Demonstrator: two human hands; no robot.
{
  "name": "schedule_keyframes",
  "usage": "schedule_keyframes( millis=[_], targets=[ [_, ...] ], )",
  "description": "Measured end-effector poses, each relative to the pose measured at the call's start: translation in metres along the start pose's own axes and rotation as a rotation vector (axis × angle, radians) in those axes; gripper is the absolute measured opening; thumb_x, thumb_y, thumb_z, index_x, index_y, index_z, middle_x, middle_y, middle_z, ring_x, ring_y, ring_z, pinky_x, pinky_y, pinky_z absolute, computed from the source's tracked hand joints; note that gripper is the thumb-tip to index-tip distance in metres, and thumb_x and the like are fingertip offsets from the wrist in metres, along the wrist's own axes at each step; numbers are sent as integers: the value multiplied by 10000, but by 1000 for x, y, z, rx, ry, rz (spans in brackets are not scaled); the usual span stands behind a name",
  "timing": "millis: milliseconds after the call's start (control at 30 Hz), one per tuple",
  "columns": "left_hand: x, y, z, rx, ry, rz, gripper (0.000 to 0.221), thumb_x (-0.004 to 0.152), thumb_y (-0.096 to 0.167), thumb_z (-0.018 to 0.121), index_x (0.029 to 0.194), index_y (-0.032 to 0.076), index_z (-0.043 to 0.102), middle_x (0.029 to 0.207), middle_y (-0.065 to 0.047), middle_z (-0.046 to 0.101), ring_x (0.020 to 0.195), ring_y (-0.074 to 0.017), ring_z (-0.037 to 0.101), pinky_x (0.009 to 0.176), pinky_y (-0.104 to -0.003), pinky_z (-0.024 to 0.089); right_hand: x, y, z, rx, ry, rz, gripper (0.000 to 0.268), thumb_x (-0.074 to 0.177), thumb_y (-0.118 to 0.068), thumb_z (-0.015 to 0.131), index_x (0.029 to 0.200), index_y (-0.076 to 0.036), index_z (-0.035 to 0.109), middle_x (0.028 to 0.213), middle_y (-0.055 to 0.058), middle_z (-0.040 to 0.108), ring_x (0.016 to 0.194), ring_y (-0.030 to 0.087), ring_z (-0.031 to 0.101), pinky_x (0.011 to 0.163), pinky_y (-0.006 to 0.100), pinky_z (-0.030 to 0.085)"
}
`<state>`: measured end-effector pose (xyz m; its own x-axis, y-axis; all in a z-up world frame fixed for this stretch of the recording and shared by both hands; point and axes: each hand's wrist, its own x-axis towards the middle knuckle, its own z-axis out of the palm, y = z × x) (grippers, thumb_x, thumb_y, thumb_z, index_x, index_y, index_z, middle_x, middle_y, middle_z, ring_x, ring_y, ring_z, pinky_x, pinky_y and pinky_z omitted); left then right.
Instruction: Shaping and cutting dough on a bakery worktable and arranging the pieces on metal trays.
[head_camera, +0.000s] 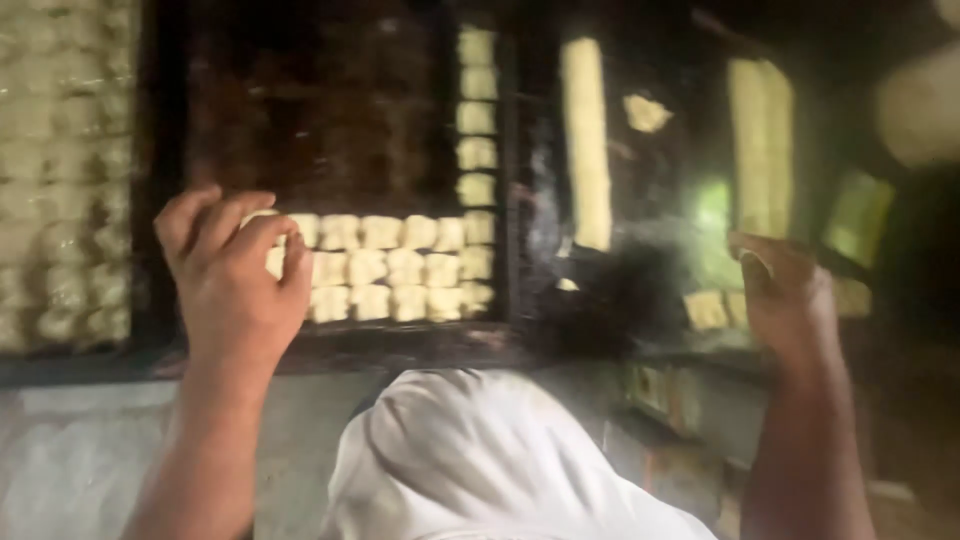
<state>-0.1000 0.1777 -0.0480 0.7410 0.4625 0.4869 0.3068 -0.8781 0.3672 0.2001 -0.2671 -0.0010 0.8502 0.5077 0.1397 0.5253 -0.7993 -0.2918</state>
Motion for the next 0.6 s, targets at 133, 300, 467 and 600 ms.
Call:
schedule_keyframes(
  millis=[133, 300, 467, 600],
  targets=[
    [10, 59, 16, -325, -36, 21, 204, 830, 30, 782, 1027, 41, 730, 1220, -111, 690, 1302, -330, 531, 1141, -458, 430, -26, 54, 8, -58, -129, -38, 313, 964, -147, 664, 1269, -126, 728, 1191, 183, 715, 1087, 361, 691, 927, 438, 538],
    [14, 154, 45, -665, -197, 83, 197, 843, 37, 735, 1040, 42, 729, 1156, -112, 717, 1202, -303, 604, 1055, -419, 494, -55, 54, 27, -180, -78, -156, 177, 810, -149, 760, 982, -125, 728, 1067, 123, 747, 1055, 340, 668, 897, 491, 508],
    [1, 220, 77, -959, -523, -69, 297, 893, 113, 750, 1171, 33, 682, 1176, -86, 720, 1092, -215, 686, 942, -351, 577, -57, 20, 32, 505, -368, 429, 180, 866, -58, 793, 999, -73, 673, 1028, 206, 746, 953, 275, 690, 817, 424, 560],
    [-1, 245, 85, -1392, -762, -474, 385, 943, 137, 699, 1292, -11, 634, 1132, -77, 724, 948, -105, 708, 798, -272, 628, -41, -60, 15, 1108, -419, 256, 426, 832, -22, 692, 1243, -85, 599, 1141, 66, 694, 1024, 152, 670, 856, 318, 577]
  ],
)
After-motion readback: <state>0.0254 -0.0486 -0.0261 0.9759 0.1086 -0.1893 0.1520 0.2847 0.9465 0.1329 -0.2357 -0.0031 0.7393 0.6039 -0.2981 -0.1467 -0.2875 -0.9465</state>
